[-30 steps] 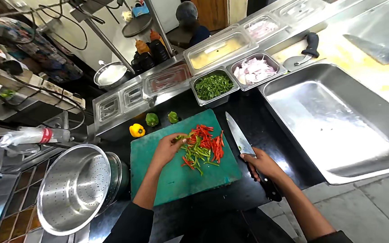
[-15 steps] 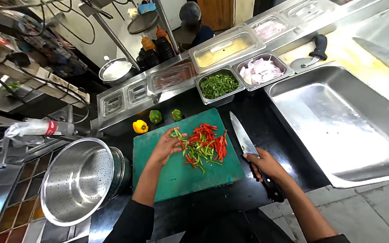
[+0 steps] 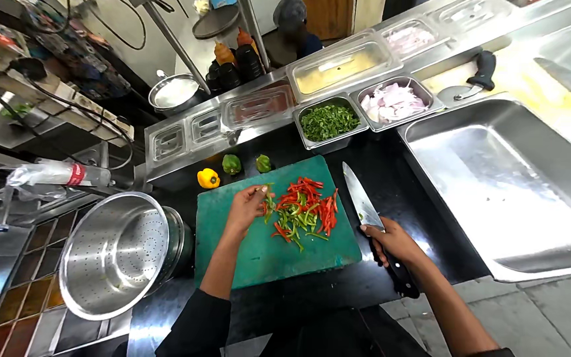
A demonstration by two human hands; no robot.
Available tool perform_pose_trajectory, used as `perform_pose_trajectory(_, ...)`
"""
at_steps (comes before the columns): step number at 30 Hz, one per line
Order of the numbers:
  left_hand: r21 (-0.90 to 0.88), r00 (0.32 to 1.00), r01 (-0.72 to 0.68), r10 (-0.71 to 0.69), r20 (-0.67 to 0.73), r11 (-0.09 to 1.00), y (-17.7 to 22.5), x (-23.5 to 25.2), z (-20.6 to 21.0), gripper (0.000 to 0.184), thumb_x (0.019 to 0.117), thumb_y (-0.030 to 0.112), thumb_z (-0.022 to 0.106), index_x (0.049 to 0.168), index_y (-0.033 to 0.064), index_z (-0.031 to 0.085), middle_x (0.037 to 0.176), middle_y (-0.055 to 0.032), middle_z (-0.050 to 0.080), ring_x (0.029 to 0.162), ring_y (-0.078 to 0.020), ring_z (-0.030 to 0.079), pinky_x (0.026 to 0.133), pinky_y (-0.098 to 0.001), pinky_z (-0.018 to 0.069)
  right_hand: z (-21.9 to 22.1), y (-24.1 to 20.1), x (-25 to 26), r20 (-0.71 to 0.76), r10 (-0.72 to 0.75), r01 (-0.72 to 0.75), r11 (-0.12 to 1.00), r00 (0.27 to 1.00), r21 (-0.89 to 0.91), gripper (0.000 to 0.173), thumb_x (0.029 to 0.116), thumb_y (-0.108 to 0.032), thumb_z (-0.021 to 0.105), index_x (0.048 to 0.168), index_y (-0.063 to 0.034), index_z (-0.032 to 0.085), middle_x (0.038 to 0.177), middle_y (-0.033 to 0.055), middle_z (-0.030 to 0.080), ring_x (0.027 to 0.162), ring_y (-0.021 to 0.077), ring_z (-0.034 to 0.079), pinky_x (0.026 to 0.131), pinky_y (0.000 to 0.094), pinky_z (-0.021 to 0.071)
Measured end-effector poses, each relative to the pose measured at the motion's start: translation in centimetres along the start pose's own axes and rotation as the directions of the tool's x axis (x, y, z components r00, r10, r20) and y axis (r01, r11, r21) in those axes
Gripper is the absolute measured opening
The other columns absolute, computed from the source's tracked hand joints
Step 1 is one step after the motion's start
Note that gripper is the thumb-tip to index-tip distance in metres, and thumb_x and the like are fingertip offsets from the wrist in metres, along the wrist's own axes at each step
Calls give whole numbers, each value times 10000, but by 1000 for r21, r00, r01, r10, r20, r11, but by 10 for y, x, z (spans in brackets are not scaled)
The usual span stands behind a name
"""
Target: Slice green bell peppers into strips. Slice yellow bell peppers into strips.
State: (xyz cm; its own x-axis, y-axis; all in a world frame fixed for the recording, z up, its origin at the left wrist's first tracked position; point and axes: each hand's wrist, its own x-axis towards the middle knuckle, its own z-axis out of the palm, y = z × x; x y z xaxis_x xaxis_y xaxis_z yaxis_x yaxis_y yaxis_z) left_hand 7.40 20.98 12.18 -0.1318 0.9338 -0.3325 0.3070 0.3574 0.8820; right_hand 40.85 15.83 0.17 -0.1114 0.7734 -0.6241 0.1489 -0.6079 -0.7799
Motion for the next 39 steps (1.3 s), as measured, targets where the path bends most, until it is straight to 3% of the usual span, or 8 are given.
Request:
perform_pose_trajectory(4, 72, 998, -52, 50, 32, 996, 7, -5, -4, 330, 1059, 99, 543, 1387, 72, 565, 1171, -127, 697, 866, -183, 712, 732, -336, 593, 0, -1, 0, 1, 12, -12, 1000, 1000, 2, 196, 1077, -233, 566, 1131, -47, 539, 505, 57, 473, 350, 155, 506, 357, 312, 498)
perform_pose_trajectory(10, 164, 963, -208, 174, 204, 964, 14, -14, -10, 396, 1067, -28, 381, 1384, 69, 598, 1449, -97, 581, 1198, -229, 657, 980, -425, 559, 0, -2, -1, 4, 10, -10, 1000, 1000, -3, 191, 1077, -228, 565, 1111, -41, 540, 505, 57, 476, 350, 156, 506, 357, 315, 501)
perform_pose_trajectory(16, 223, 951, -298, 309, -16, 928, 13, -14, 2, 210, 957, 26, 691, 1166, 45, 691, 1184, -87, 713, 895, -176, 757, 827, -363, 650, -2, 0, 1, 17, 15, -15, 1000, 1000, -26, 191, 1075, -234, 569, 1103, -46, 548, 505, 52, 481, 356, 157, 513, 361, 315, 503)
perform_pose_trajectory(22, 211, 951, -275, 297, -83, 938, 2, -18, -1, 152, 988, 61, 660, 1134, 53, 699, 1068, -54, 744, 745, -120, 726, 684, -278, 623, -2, -5, 0, 22, 35, -34, 999, 999, -12, 181, 1077, -221, 566, 1110, -45, 545, 507, 55, 479, 359, 154, 516, 367, 310, 506)
perform_pose_trajectory(25, 382, 998, -23, 41, -40, 924, -12, -25, -9, 296, 990, 187, 696, 1242, 45, 632, 1005, -104, 710, 724, -189, 697, 677, -361, 605, -3, -4, 2, 37, 35, -35, 999, 999, -14, 178, 1077, -226, 566, 1114, -53, 547, 511, 56, 482, 365, 157, 520, 373, 314, 511)
perform_pose_trajectory(29, 653, 900, 203, -401, 169, 730, -44, -38, 18, 566, 956, 372, 729, 1333, -21, 574, 1207, -227, 655, 1043, -324, 682, 951, -488, 547, -5, -4, 4, 44, 24, -23, 999, 999, -23, 180, 1073, -220, 573, 1133, -53, 546, 519, 50, 499, 362, 155, 522, 370, 310, 511)
perform_pose_trajectory(34, 454, 970, -70, -46, 239, 888, -56, -35, 52, 341, 995, 227, 675, 1272, 29, 655, 1358, -161, 604, 1232, -254, 619, 1066, -403, 508, -6, -4, 8, 63, 10, -8, 1000, 998, -30, 170, 1070, -212, 576, 1122, -53, 542, 513, 39, 496, 361, 146, 520, 367, 302, 508)
perform_pose_trajectory(39, 274, 986, -165, 161, 39, 947, -42, -39, 47, 208, 987, 39, 651, 1189, 51, 701, 1208, -71, 716, 1044, -143, 715, 938, -341, 591, -7, 0, 8, 74, -19, 19, 1000, 997, 1, 148, 1061, -191, 582, 1099, -53, 544, 492, 33, 499, 346, 143, 517, 351, 299, 499)
